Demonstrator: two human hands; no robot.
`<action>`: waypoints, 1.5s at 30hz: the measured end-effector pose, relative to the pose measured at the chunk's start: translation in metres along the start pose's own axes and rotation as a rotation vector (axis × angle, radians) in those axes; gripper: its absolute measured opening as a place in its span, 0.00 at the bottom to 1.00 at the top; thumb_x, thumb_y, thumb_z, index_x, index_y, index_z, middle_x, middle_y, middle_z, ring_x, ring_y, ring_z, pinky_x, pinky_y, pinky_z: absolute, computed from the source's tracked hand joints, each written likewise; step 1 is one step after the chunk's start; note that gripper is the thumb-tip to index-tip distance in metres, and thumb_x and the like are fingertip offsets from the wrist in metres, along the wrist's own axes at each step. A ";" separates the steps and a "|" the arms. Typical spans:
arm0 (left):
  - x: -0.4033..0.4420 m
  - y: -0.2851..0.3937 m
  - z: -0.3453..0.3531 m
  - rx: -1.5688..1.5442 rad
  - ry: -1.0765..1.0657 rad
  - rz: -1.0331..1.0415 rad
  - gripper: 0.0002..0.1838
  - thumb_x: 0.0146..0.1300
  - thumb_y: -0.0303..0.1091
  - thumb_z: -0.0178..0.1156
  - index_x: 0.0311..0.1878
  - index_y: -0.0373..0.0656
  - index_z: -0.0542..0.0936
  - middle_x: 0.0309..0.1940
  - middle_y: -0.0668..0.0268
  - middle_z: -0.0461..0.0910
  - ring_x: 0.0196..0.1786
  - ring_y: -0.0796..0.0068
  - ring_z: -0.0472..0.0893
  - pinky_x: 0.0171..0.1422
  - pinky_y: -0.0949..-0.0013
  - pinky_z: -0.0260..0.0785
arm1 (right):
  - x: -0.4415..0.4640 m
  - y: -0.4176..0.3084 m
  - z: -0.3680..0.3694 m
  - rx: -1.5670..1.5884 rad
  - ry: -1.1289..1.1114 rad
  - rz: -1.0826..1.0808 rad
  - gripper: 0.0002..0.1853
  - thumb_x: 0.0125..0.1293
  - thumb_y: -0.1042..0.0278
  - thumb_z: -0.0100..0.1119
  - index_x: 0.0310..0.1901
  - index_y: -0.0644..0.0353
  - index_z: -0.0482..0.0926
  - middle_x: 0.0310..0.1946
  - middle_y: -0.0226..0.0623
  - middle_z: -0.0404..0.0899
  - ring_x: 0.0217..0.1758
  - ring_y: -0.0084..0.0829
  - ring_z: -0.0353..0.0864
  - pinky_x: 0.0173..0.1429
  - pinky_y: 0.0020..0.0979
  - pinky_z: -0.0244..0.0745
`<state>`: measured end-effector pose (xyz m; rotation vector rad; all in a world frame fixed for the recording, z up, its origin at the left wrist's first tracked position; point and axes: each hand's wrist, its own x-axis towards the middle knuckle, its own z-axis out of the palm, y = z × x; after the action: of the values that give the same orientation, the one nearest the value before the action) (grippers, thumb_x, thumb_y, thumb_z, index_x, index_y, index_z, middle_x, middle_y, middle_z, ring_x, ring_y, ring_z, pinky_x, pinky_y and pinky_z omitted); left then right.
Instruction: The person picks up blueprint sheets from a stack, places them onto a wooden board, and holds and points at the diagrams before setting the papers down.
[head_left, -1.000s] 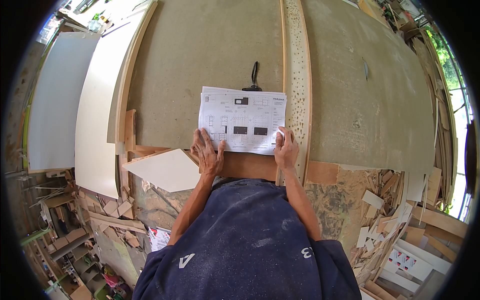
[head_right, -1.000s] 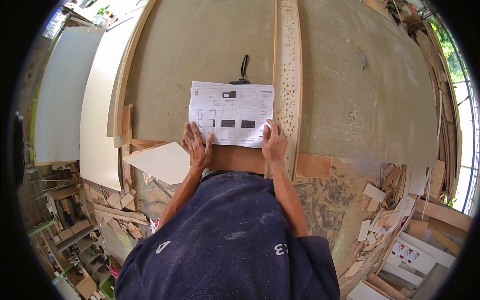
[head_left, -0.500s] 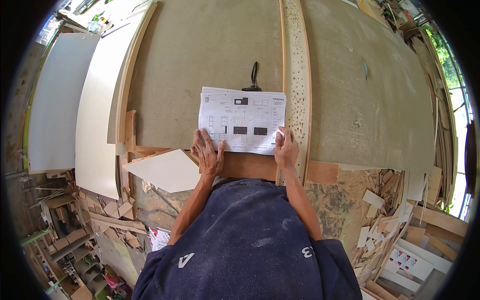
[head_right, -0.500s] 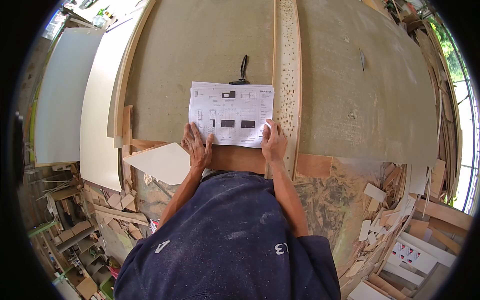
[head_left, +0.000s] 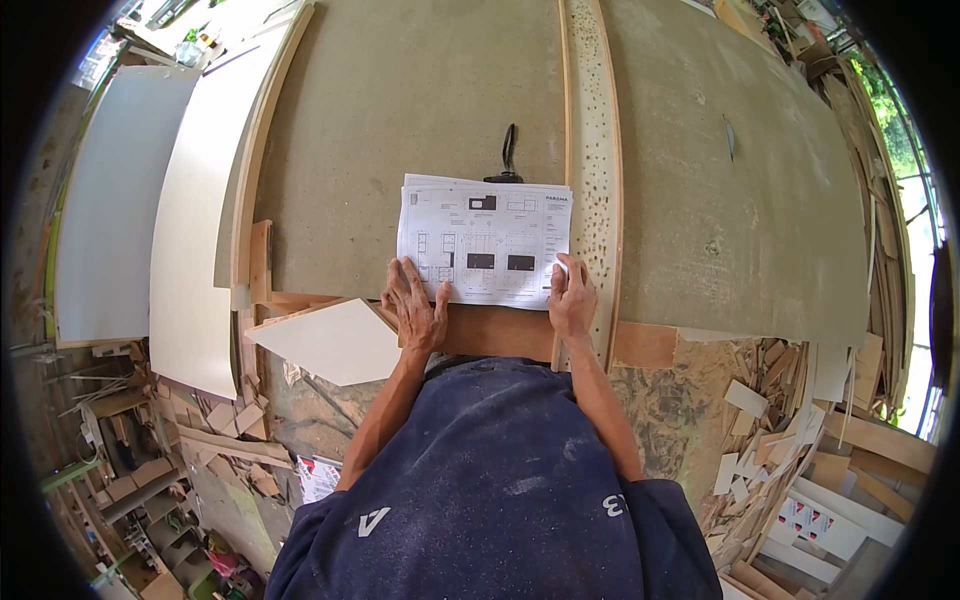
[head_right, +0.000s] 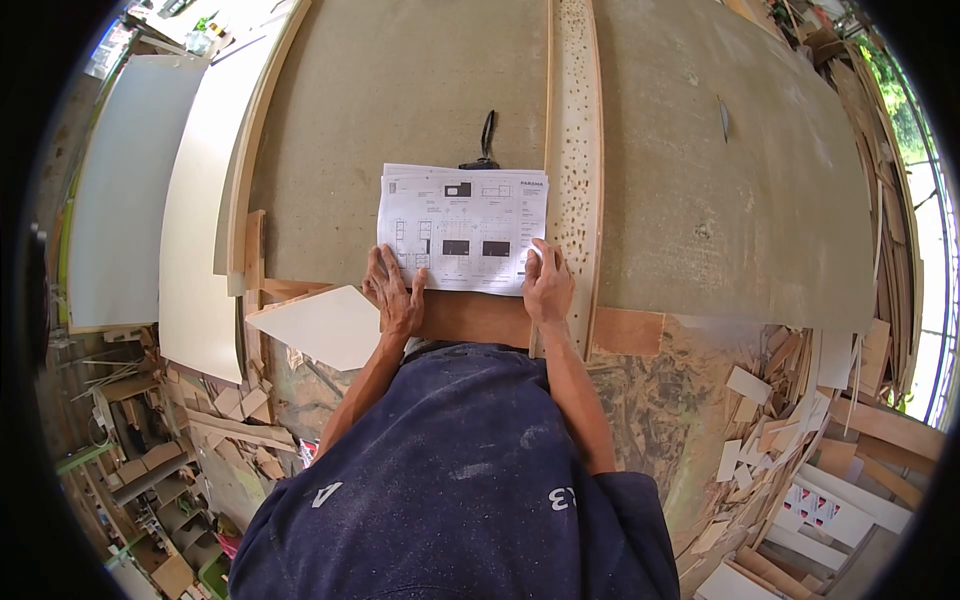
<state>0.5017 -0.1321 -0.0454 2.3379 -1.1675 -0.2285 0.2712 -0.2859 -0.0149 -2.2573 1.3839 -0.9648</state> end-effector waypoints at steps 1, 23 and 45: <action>0.000 0.000 0.000 0.000 0.001 0.000 0.50 0.76 0.60 0.56 0.85 0.32 0.52 0.83 0.36 0.48 0.86 0.41 0.46 0.82 0.36 0.36 | 0.000 0.000 0.000 0.000 -0.002 0.001 0.11 0.80 0.66 0.58 0.58 0.56 0.80 0.43 0.42 0.85 0.41 0.46 0.89 0.43 0.45 0.84; 0.002 -0.003 -0.004 -0.058 -0.006 -0.026 0.49 0.75 0.55 0.61 0.85 0.35 0.51 0.83 0.39 0.48 0.86 0.43 0.47 0.83 0.37 0.36 | -0.001 0.000 0.002 -0.012 0.041 -0.004 0.10 0.80 0.66 0.59 0.57 0.54 0.81 0.42 0.40 0.84 0.35 0.44 0.87 0.40 0.43 0.82; 0.029 -0.037 -0.032 -0.188 -0.128 0.281 0.69 0.49 0.67 0.80 0.88 0.52 0.52 0.82 0.41 0.47 0.84 0.39 0.51 0.80 0.36 0.48 | -0.004 -0.024 0.013 -0.081 0.104 0.207 0.09 0.77 0.73 0.60 0.55 0.56 0.82 0.43 0.44 0.84 0.41 0.49 0.86 0.43 0.47 0.79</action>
<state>0.5573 -0.1243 -0.0347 1.9950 -1.4526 -0.3745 0.2948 -0.2716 -0.0118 -2.0938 1.6909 -0.9841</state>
